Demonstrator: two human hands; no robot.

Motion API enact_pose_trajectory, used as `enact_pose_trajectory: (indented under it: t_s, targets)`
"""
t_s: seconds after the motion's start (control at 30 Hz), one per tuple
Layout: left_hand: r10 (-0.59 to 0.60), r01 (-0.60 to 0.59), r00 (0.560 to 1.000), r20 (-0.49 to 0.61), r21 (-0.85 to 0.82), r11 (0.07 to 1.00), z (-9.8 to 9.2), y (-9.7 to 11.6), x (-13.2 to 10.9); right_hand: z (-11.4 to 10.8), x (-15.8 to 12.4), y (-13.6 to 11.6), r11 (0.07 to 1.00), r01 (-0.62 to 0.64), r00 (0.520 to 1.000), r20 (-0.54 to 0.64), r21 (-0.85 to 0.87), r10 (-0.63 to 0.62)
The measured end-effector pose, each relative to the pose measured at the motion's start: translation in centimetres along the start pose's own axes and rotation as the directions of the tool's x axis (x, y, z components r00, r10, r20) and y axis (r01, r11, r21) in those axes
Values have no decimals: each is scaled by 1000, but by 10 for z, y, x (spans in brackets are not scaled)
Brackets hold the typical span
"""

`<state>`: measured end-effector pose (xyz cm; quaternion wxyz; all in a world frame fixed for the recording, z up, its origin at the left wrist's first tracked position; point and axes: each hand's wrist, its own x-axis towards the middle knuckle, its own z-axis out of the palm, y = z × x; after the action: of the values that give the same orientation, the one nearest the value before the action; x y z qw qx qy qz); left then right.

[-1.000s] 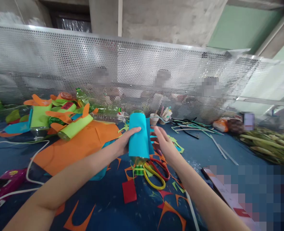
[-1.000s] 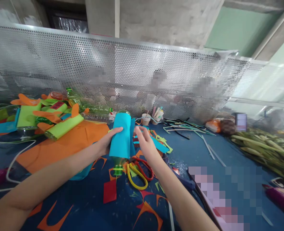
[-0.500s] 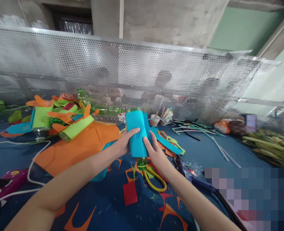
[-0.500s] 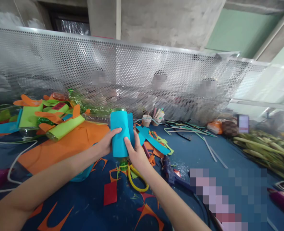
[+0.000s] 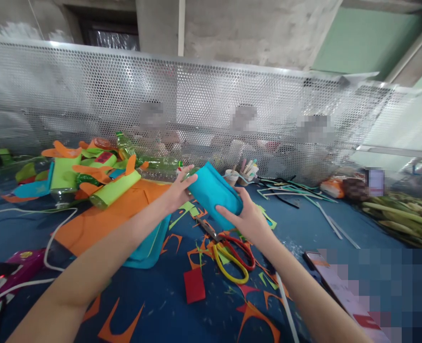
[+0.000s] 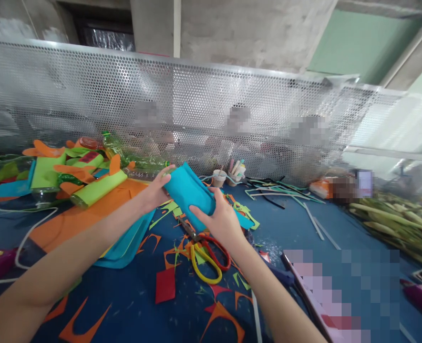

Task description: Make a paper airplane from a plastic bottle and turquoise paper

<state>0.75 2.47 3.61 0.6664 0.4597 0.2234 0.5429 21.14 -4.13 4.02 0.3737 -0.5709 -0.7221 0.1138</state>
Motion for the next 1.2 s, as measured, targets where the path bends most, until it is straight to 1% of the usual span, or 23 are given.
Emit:
enact_pose_trajectory:
  t_s: [0.03,0.1,0.2,0.27,0.33,0.4,0.53,0.63,0.73,0.83,0.93,1.03,1.2]
  targets:
    - [1,-3,1000,20,91,996,-6,4,1,-3,1,2,997,38,999,1,-61,-38]
    - [-47,33,998,46,281,959,-17,10,3,-4,2,5,988,98,995,26,-121,-95]
    - [-206,147,976,66,499,854,-30,13,1,1,1,12,981,133,985,130,-140,-115]
    - [-291,202,955,61,587,784,-35,11,-3,7,1,16,983,136,973,201,-123,-109]
    - [-329,231,943,47,619,751,-39,8,-9,13,1,20,988,130,962,252,-78,-106]
    - [-318,243,948,11,621,745,-43,4,-18,19,1,23,995,99,957,277,-30,-87]
    - [-261,253,962,-84,638,728,-53,-1,-40,29,4,31,999,3,954,300,39,-14]
    - [-242,239,967,-83,637,733,-57,-4,-57,32,5,33,998,-5,942,336,65,-17]
    - [-209,198,977,-48,577,792,-56,-8,-68,33,4,31,998,8,931,364,69,-33]
    - [-182,171,983,-26,499,850,-52,-15,-75,33,3,29,999,32,929,368,39,-44]
    - [-153,176,984,-87,436,883,-50,-23,-77,34,1,28,999,37,933,360,-32,-23]
    - [-127,177,980,-154,375,910,-49,-31,-80,33,0,27,999,46,919,393,-22,-33]
    - [-147,195,974,-174,303,933,-50,-36,-82,32,1,22,1000,13,912,409,-2,-11]
